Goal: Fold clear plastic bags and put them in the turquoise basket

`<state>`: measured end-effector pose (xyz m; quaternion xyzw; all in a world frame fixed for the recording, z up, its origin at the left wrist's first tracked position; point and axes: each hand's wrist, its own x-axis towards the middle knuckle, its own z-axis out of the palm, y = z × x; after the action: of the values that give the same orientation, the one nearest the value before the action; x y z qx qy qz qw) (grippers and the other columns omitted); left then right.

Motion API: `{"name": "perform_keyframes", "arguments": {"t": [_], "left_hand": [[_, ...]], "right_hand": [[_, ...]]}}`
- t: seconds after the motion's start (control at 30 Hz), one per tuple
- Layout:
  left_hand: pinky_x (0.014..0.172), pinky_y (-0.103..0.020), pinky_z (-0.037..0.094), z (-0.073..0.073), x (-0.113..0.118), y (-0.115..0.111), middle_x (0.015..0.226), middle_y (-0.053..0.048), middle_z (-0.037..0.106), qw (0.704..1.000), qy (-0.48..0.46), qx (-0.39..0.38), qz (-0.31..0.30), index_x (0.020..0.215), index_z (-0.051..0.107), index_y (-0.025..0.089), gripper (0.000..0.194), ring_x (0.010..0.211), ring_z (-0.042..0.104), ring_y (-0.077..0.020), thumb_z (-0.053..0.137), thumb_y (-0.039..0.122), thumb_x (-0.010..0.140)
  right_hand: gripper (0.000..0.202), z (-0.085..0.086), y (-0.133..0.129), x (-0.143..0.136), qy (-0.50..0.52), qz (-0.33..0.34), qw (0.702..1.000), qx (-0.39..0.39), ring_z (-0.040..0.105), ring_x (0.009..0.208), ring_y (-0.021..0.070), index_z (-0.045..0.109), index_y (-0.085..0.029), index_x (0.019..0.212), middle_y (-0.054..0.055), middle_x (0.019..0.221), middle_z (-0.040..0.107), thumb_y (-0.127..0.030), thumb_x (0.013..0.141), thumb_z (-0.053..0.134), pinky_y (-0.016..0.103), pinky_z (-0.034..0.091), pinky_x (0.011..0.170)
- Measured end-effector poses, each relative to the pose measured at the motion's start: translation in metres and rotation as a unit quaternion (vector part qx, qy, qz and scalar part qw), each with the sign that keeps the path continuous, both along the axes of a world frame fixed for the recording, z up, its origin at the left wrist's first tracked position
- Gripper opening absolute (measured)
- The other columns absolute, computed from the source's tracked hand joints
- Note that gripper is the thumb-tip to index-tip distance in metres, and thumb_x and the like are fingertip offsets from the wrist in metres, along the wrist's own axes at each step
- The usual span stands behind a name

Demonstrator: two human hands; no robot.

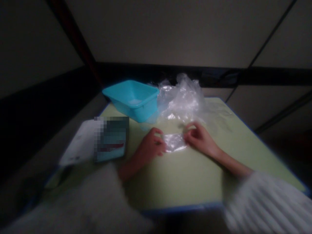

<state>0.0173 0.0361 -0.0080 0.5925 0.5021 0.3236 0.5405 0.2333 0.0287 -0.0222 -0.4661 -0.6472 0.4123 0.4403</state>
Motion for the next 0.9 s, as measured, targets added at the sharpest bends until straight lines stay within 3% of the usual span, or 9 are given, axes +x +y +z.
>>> {"name": "perform_keyframes", "arguments": {"t": [0.13, 0.27, 0.33, 0.47, 0.6, 0.77, 0.83, 0.9], "left_hand": [[0.044, -0.018, 0.048, 0.001, 0.000, 0.002, 0.060, 0.007, 0.059, 1.000, -0.007, -0.018, -0.003, 0.097, 0.040, 0.019, 0.038, 0.053, 0.063, -0.0129, 0.061, 0.012, 0.066], [0.044, -0.017, 0.048, -0.001, -0.001, 0.006, 0.060, 0.007, 0.059, 0.999, -0.009, -0.036, 0.001, 0.097, 0.039, 0.020, 0.038, 0.051, 0.063, -0.0118, 0.061, 0.009, 0.066], [0.044, -0.017, 0.048, -0.002, -0.002, 0.008, 0.060, 0.008, 0.060, 0.999, -0.007, -0.045, -0.001, 0.097, 0.040, 0.019, 0.037, 0.051, 0.064, -0.0123, 0.061, 0.009, 0.067], [0.046, -0.018, 0.048, -0.004, -0.003, 0.010, 0.060, 0.008, 0.060, 0.999, -0.005, -0.046, -0.009, 0.097, 0.041, 0.019, 0.036, 0.054, 0.065, -0.0140, 0.061, 0.011, 0.068], [0.044, -0.018, 0.049, -0.003, -0.003, 0.011, 0.060, 0.008, 0.060, 0.998, -0.008, -0.055, -0.009, 0.098, 0.040, 0.019, 0.040, 0.051, 0.063, -0.0122, 0.062, 0.009, 0.066], [0.042, -0.017, 0.047, 0.000, -0.004, 0.011, 0.064, 0.005, 0.062, 0.998, 0.018, -0.057, -0.001, 0.099, 0.040, 0.020, 0.039, 0.054, 0.065, -0.0138, 0.061, 0.009, 0.068], [0.041, -0.017, 0.046, 0.002, -0.006, 0.011, 0.065, 0.004, 0.062, 0.999, 0.047, -0.026, -0.002, 0.102, 0.040, 0.020, 0.037, 0.052, 0.065, -0.0145, 0.059, 0.011, 0.071], [0.042, -0.019, 0.046, 0.003, -0.009, 0.009, 0.067, 0.003, 0.062, 0.993, 0.101, 0.054, 0.009, 0.105, 0.041, 0.019, 0.034, 0.049, 0.063, -0.0138, 0.056, 0.014, 0.075]], "right_hand": [[0.007, 0.008, -0.012, 0.000, -0.147, -0.049, 0.976, 0.153, 0.055, 0.060, 0.0127, 0.048, -0.019, 0.090, 0.000, 0.073, 0.057, -0.024, 0.087, 0.051, 0.025, 0.044, 0.053], [0.015, 0.016, -0.026, -0.006, -0.297, 0.032, 0.916, 0.270, 0.061, 0.081, 0.0196, 0.054, -0.016, 0.101, 0.010, 0.091, 0.064, -0.025, 0.092, 0.045, 0.034, 0.051, 0.072], [0.033, 0.015, -0.030, -0.011, -0.339, 0.078, 0.896, 0.275, 0.060, 0.103, 0.0252, 0.051, -0.013, 0.118, 0.017, 0.113, 0.063, -0.033, 0.093, 0.046, 0.042, 0.050, 0.086], [0.066, 0.006, -0.032, -0.019, -0.421, 0.132, 0.859, 0.260, 0.034, 0.136, 0.0304, 0.035, -0.005, 0.140, 0.024, 0.144, 0.039, -0.051, 0.093, 0.042, 0.052, 0.032, 0.108], [0.075, 0.000, -0.031, -0.020, -0.467, 0.151, 0.838, 0.239, 0.024, 0.140, 0.0296, 0.030, -0.001, 0.143, 0.025, 0.148, 0.031, -0.057, 0.094, 0.035, 0.052, 0.024, 0.112], [0.073, 0.001, -0.030, -0.019, -0.475, 0.156, 0.834, 0.232, 0.021, 0.141, 0.0274, 0.028, -0.004, 0.145, 0.023, 0.149, 0.030, -0.057, 0.095, 0.032, 0.051, 0.021, 0.113], [0.073, 0.002, -0.030, -0.019, -0.477, 0.159, 0.833, 0.229, 0.022, 0.141, 0.0270, 0.027, -0.005, 0.145, 0.022, 0.149, 0.029, -0.057, 0.095, 0.031, 0.051, 0.021, 0.114], [0.073, 0.002, -0.030, -0.019, -0.476, 0.161, 0.834, 0.228, 0.022, 0.141, 0.0266, 0.027, -0.004, 0.145, 0.022, 0.150, 0.028, -0.057, 0.095, 0.031, 0.051, 0.021, 0.114]]}}
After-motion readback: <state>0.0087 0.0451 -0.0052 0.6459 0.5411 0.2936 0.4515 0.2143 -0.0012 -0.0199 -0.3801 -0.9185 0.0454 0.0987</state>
